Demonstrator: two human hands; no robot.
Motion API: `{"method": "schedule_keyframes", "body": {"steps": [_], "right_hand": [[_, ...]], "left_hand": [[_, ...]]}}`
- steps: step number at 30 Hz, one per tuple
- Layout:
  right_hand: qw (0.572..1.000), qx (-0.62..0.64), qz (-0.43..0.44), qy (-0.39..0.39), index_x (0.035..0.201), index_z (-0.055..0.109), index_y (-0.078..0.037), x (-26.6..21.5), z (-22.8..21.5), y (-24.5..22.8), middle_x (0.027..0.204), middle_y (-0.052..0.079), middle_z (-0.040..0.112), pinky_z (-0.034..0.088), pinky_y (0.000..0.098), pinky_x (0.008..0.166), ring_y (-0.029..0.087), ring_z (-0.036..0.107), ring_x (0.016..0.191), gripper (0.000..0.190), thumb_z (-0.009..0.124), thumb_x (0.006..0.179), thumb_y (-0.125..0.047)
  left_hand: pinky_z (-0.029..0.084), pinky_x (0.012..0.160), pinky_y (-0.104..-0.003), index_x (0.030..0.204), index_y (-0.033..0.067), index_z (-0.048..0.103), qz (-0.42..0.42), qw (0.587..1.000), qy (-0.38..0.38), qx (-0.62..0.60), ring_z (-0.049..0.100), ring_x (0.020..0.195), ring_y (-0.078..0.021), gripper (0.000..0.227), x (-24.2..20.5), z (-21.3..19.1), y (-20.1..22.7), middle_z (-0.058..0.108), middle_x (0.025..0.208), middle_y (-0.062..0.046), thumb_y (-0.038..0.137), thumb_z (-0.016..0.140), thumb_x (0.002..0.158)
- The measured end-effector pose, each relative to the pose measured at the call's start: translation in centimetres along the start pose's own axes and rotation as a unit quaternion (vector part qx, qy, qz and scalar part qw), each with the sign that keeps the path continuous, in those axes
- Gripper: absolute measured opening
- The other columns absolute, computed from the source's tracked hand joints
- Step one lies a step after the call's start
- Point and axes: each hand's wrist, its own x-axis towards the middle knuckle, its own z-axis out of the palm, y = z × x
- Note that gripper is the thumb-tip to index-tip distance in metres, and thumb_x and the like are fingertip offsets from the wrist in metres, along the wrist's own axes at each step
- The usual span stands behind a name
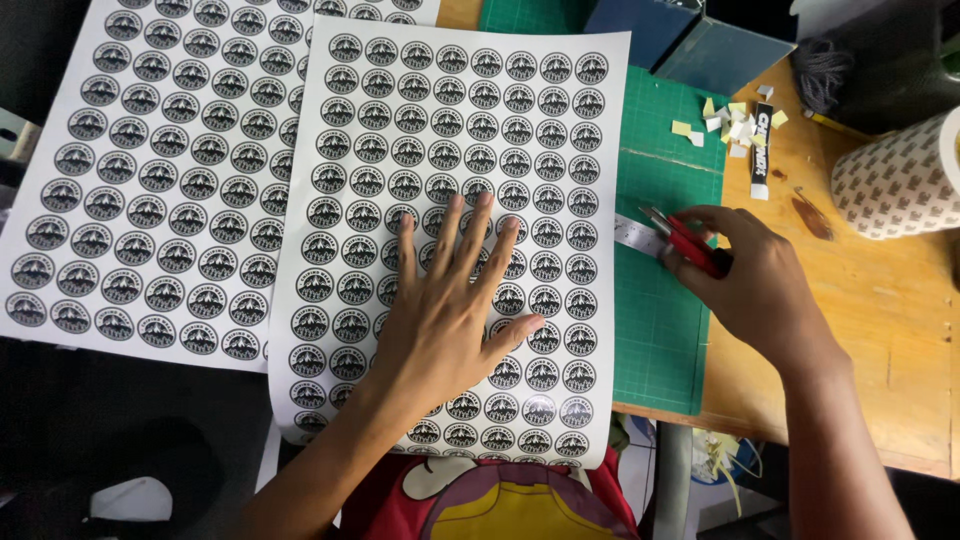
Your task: The person cuts small rectangular stickers from a sheet using a craft knife and a metal ruler on a green cutting mat.
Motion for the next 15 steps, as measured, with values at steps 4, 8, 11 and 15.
{"method": "schedule_keyframes", "body": {"steps": [4,8,11,15], "right_hand": [[0.993,0.013,0.109,-0.030,0.098,0.072,-0.015,0.7,0.1,1.1,0.064,0.007,0.045,0.033,0.0337,0.060,0.019,0.035,0.061,0.025,0.083,0.087,-0.036],[0.988,0.050,0.130,-0.067,0.089,0.071,-0.011,0.5,0.0,2.2,0.062,0.005,0.042,0.028,0.0329,0.059,0.018,0.034,0.061,0.020,0.082,0.088,-0.028],[0.984,0.155,0.089,-0.010,0.083,0.061,-0.011,-0.8,-0.6,2.4,0.070,-0.001,0.045,0.025,0.0274,0.064,0.012,0.035,0.068,0.022,0.078,0.094,-0.018],[0.932,0.318,0.106,0.139,0.097,0.053,-0.005,-3.4,-2.4,2.0,0.075,0.009,0.059,0.019,0.0254,0.038,0.008,0.029,0.045,0.013,0.059,0.109,-0.004]], "left_hand": [[0.008,0.123,-0.068,0.164,0.0103,0.019,0.006,1.000,0.009,0.005,0.012,0.159,-0.0364,0.095,-0.1,-0.1,-0.1,0.010,0.171,-0.019,0.075,0.042,0.099],[0.009,0.123,-0.068,0.163,0.0101,0.023,0.005,1.000,0.016,0.004,0.015,0.159,-0.0368,0.094,-0.1,0.0,-0.1,0.011,0.171,-0.020,0.076,0.040,0.098],[0.006,0.123,-0.067,0.165,0.0118,0.017,0.004,1.000,0.005,0.010,0.011,0.160,-0.0356,0.095,-0.1,0.0,-0.1,0.005,0.171,-0.019,0.077,0.037,0.098],[0.010,0.123,-0.067,0.164,0.0101,0.021,0.007,1.000,0.015,0.006,0.016,0.159,-0.0370,0.095,-0.1,-0.2,-0.1,0.010,0.171,-0.020,0.075,0.045,0.098]]}}
